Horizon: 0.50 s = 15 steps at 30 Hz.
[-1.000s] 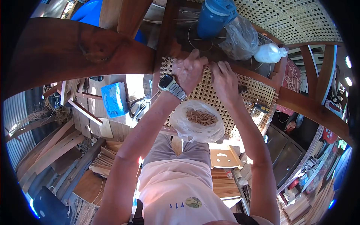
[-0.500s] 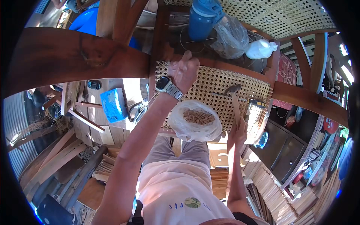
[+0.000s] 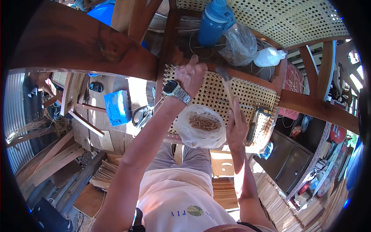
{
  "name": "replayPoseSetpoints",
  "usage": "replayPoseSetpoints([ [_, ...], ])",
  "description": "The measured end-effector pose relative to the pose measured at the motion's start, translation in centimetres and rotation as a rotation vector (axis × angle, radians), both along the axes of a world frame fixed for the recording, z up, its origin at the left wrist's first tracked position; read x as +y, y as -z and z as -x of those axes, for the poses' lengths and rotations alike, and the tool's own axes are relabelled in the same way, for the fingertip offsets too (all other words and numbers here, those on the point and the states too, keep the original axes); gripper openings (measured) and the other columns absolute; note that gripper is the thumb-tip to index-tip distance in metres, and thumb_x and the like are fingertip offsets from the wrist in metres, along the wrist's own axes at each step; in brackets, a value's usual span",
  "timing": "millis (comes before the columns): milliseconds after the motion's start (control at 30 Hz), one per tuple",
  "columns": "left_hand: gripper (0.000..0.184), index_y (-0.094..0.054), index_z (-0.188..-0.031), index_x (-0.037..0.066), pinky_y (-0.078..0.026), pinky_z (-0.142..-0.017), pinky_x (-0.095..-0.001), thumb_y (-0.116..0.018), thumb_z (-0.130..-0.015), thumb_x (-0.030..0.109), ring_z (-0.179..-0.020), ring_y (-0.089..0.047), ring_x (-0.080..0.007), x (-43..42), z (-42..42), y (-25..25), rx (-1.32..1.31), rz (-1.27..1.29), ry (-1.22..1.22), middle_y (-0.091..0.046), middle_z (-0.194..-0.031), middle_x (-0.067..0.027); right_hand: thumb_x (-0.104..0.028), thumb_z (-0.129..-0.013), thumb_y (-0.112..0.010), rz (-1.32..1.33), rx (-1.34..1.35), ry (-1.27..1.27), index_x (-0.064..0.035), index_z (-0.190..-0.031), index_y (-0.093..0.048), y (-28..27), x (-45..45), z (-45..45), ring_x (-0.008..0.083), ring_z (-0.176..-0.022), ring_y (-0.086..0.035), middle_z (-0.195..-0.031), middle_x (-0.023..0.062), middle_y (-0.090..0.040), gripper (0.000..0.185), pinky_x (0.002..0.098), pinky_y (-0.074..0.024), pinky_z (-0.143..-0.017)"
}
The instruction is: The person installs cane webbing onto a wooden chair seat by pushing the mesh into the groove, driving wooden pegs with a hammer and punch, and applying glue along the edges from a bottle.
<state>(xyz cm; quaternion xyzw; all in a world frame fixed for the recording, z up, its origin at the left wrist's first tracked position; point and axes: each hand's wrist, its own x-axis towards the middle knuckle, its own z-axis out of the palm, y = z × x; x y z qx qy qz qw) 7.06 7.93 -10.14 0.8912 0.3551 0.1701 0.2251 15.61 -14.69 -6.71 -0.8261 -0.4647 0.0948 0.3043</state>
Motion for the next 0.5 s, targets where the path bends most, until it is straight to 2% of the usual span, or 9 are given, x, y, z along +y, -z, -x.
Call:
replayPoseSetpoints([
  [33, 0.007, -0.066, -0.079, 0.017, -0.054, -0.060, -0.0422, -0.066, -0.079, 0.010, -0.068, -0.069, -0.0293, -0.1, 0.1, 0.0, -0.015, 0.012, 0.005, -0.062, -0.099, -0.0082, -0.005, -0.099, -0.055, 0.003, 0.000, 0.000, -0.0069, -0.146, -0.046, 0.0, 0.1, -0.1, 0.0286, -0.087, -0.069, -0.118, 0.0188, -0.067, 0.048, 0.0353, -0.0550, -0.071],
  [100, 0.006, -0.066, -0.079, 0.017, -0.054, -0.060, -0.0419, -0.066, -0.079, 0.010, -0.069, -0.069, -0.0287, -0.2, 0.2, 0.0, -0.020, 0.001, 0.010, -0.062, -0.099, -0.0083, -0.005, -0.099, -0.055, 0.268, 0.012, -0.015, -0.0060, -0.145, -0.047, 0.1, 0.4, -0.2, 0.0249, -0.083, -0.069, -0.114, 0.0187, -0.068, 0.047, 0.0335, -0.0549, -0.067],
  [133, 0.006, -0.066, -0.080, 0.017, -0.054, -0.060, -0.0415, -0.066, -0.079, 0.011, -0.069, -0.069, -0.0280, -0.1, 0.2, 0.0, -0.025, -0.015, 0.015, -0.062, -0.099, -0.0084, -0.005, -0.099, -0.055, 0.266, 0.011, -0.012, -0.0060, -0.145, -0.047, 0.1, 0.4, -0.1, 0.0249, -0.083, -0.069, -0.114, 0.0187, -0.068, 0.047, 0.0335, -0.0549, -0.067],
  [200, 0.006, -0.066, -0.080, 0.016, -0.054, -0.060, -0.0414, -0.066, -0.079, 0.011, -0.069, -0.069, -0.0277, 0.0, 0.2, -0.3, -0.014, -0.010, -0.003, -0.062, -0.100, -0.0084, -0.006, -0.099, -0.056, -0.011, 0.053, 0.064, -0.0079, -0.144, -0.049, 0.1, 0.3, 0.3, 0.0236, -0.083, -0.069, -0.114, 0.0184, -0.068, 0.046, 0.0335, -0.0549, -0.066],
  [300, 0.005, -0.065, -0.079, 0.016, -0.054, -0.060, -0.0407, -0.066, -0.079, 0.011, -0.068, -0.069, -0.0271, -0.2, 0.2, -0.1, -0.021, 0.003, -0.004, -0.062, -0.100, -0.0086, -0.006, -0.099, -0.056, -0.070, -0.040, 0.014, -0.0081, -0.144, -0.050, 0.1, 0.7, 0.6, 0.0241, -0.084, -0.069, -0.114, 0.0182, -0.068, 0.045, 0.0339, -0.0553, -0.067],
  [333, 0.004, -0.065, -0.078, 0.016, -0.055, -0.059, -0.0401, -0.066, -0.079, 0.012, -0.067, -0.069, -0.0268, -0.2, 0.2, -0.1, -0.038, 0.003, -0.002, -0.062, -0.100, -0.0088, -0.007, -0.100, -0.056, 0.354, 0.059, 0.040, -0.0066, -0.143, -0.051, -0.9, 0.7, 0.4, 0.0246, -0.089, -0.070, -0.118, 0.0186, -0.067, 0.043, 0.0346, -0.0563, -0.072],
  [367, 0.004, -0.065, -0.078, 0.016, -0.055, -0.059, -0.0401, -0.066, -0.079, 0.012, -0.067, -0.069, -0.0268, -0.3, 0.2, -0.3, -0.039, 0.002, -0.003, -0.062, -0.100, -0.0088, -0.007, -0.100, -0.056, 0.353, 0.057, 0.039, -0.0066, -0.143, -0.051, -0.8, 0.6, 0.5, 0.0246, -0.089, -0.070, -0.118, 0.0186, -0.067, 0.043, 0.0346, -0.0563, -0.072],
  [467, 0.005, -0.064, -0.077, 0.015, -0.055, -0.058, -0.0397, -0.067, -0.080, 0.013, -0.066, -0.068, -0.0272, -0.4, 0.2, -0.7, -0.016, -0.019, -0.008, -0.061, -0.099, -0.0092, -0.009, -0.100, -0.055, -0.069, 0.054, 0.055, -0.0089, -0.143, -0.051, -0.3, 0.6, 0.9, 0.0266, -0.095, -0.071, -0.123, 0.0188, -0.066, 0.043, 0.0369, -0.0567, -0.072],
  [500, 0.003, -0.067, -0.080, 0.015, -0.055, -0.060, -0.0415, -0.070, -0.081, 0.016, -0.068, -0.069, -0.0286, -0.5, 0.1, -1.1, 0.016, 0.013, -0.035, -0.062, -0.095, -0.0079, -0.009, -0.100, -0.055, -0.065, 0.055, 0.056, -0.0089, -0.143, -0.051, -0.3, 0.5, 1.0, 0.0266, -0.095, -0.071, -0.123, 0.0188, -0.066, 0.043, 0.0369, -0.0567, -0.072],
])
